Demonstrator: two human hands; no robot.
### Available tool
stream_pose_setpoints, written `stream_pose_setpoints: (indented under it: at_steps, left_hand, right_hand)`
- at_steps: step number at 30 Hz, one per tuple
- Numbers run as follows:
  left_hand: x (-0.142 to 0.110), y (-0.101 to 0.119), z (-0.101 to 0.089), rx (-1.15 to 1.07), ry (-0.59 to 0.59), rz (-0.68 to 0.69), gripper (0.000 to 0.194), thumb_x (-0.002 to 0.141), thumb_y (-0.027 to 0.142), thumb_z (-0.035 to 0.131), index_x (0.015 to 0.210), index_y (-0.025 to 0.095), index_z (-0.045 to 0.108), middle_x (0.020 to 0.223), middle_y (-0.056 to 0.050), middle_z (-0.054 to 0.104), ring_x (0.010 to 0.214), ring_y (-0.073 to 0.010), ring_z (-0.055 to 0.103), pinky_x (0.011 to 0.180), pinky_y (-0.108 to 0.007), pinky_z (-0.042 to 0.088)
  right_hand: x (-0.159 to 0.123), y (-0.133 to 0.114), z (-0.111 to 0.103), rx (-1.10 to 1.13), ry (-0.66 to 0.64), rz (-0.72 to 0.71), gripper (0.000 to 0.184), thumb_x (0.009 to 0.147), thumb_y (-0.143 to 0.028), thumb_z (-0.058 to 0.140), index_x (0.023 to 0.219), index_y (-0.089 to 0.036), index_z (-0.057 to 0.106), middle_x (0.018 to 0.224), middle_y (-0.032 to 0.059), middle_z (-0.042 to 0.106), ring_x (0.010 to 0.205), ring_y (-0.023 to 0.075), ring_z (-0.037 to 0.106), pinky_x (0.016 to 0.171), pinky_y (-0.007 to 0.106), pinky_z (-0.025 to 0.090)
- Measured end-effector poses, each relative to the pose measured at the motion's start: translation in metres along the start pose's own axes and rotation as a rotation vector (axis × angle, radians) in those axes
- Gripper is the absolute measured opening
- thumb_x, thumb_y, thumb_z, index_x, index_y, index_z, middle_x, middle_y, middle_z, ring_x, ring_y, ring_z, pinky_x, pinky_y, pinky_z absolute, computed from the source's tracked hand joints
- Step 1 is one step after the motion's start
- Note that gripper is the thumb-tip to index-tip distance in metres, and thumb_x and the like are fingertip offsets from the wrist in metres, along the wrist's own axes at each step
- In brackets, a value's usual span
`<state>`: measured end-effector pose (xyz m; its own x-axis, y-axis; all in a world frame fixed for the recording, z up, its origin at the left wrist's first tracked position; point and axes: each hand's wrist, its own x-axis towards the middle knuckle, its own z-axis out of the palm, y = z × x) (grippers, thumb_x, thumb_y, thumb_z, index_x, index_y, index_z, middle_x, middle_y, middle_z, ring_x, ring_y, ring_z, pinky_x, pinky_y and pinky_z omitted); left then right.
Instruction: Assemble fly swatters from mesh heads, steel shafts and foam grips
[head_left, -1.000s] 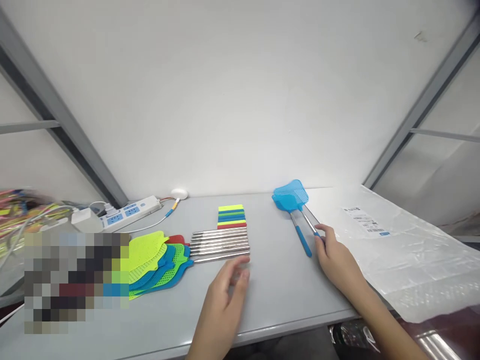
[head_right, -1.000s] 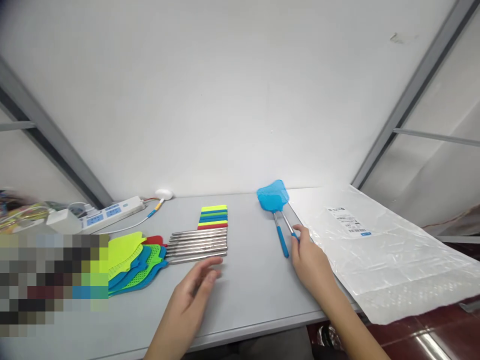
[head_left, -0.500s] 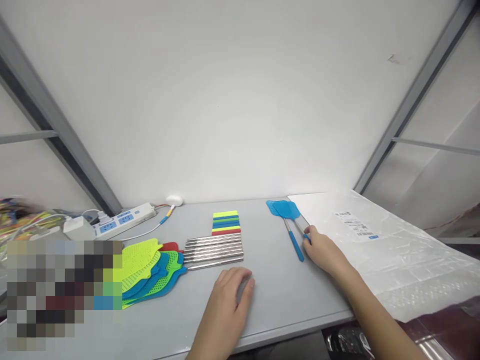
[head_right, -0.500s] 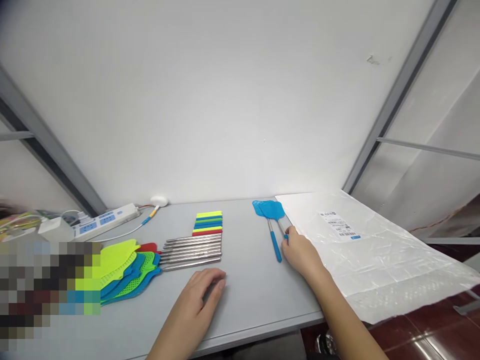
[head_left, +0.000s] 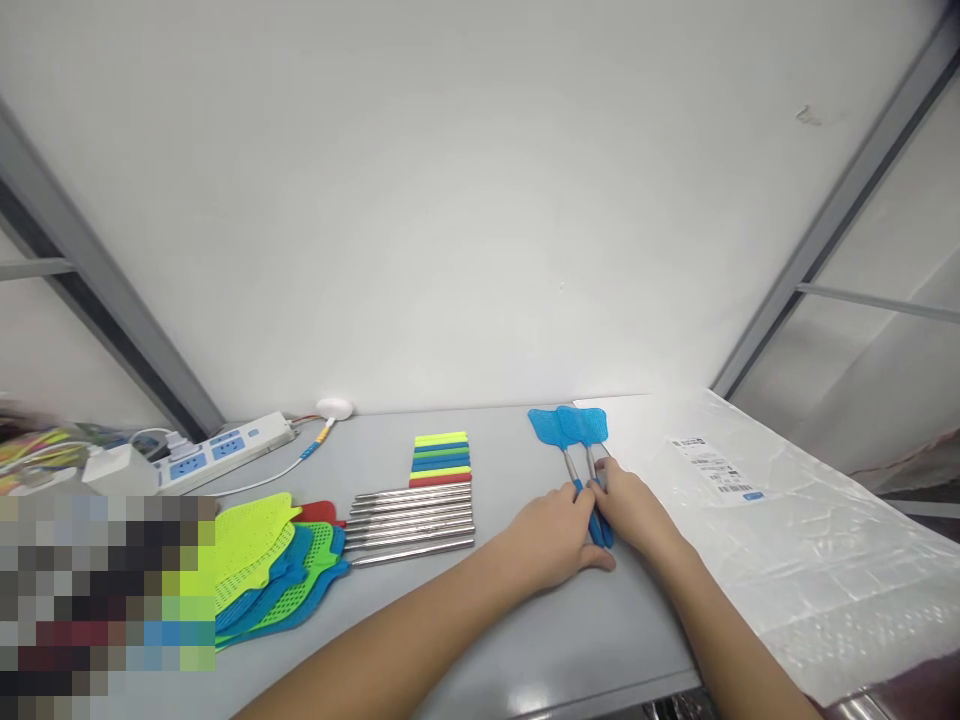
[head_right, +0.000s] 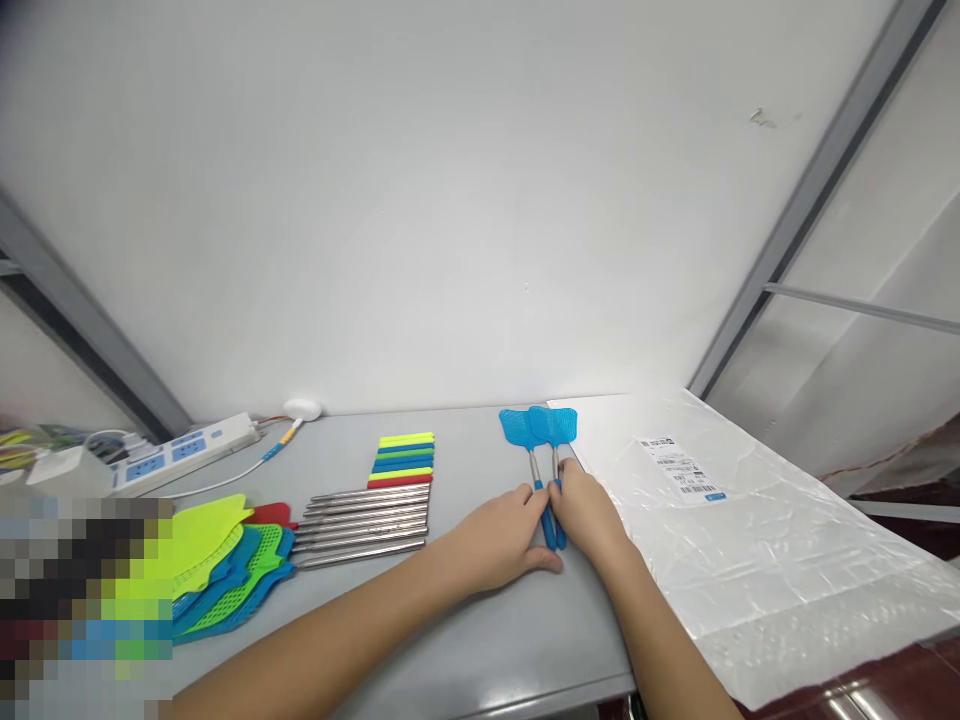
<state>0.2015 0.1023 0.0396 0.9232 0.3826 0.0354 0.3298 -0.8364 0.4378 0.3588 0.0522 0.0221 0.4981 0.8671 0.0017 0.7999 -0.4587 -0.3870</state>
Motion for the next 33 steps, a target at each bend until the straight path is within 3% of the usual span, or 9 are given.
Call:
stream_pose_setpoints:
  at_steps: [5,13,18,27,33]
  left_hand:
    - [0.0,-0.012,0.02,0.028,0.09,0.031,0.053,0.08,0.054,0.065,0.118,0.018,0.057,0.102,-0.01,0.06,0.089,-0.0274,0.059,0.077,-0.039,0.047]
    - [0.001,-0.018,0.027,-0.038,0.135,0.011,0.047,0.08,0.052,0.067,0.114,0.021,0.057,0.102,-0.006,0.061,0.088,-0.0243,0.057,0.077,-0.037,0.047]
    - [0.001,-0.021,0.033,-0.019,0.183,0.046,0.053,0.08,0.055,0.066,0.117,0.019,0.055,0.102,-0.006,0.062,0.091,-0.0242,0.059,0.078,-0.037,0.046]
    - [0.001,-0.027,0.037,-0.011,0.223,0.149,0.056,0.089,0.062,0.046,0.117,0.014,0.054,0.104,-0.011,0.061,0.095,-0.0264,0.06,0.078,-0.04,0.047]
    - [0.0,-0.026,0.037,-0.005,0.242,0.149,0.055,0.089,0.063,0.042,0.111,0.014,0.055,0.1,-0.01,0.062,0.091,-0.0257,0.062,0.078,-0.04,0.048]
  right_hand:
    - [0.002,0.005,0.009,0.025,-0.008,0.003,0.041,0.095,-0.036,0.038,0.127,-0.013,0.048,0.08,0.0103,0.07,0.075,0.0244,0.067,0.065,0.03,0.041]
    - [-0.005,0.012,0.019,0.104,0.011,-0.014,0.04,0.095,-0.043,0.037,0.124,-0.018,0.049,0.054,-0.0024,0.061,0.055,0.0231,0.064,0.051,0.029,0.039]
    - [-0.008,0.013,0.022,0.098,0.035,-0.006,0.039,0.093,-0.044,0.04,0.123,-0.022,0.05,0.054,-0.004,0.061,0.054,0.0228,0.064,0.051,0.03,0.041]
    - [-0.013,0.012,0.022,0.116,0.071,0.076,0.041,0.085,-0.048,0.047,0.115,-0.022,0.057,0.06,0.0007,0.066,0.058,0.0237,0.065,0.056,0.032,0.042]
    - [-0.016,0.01,0.023,0.135,0.118,0.138,0.042,0.082,-0.053,0.048,0.109,-0.023,0.059,0.058,0.0001,0.064,0.058,0.0239,0.064,0.057,0.033,0.044]
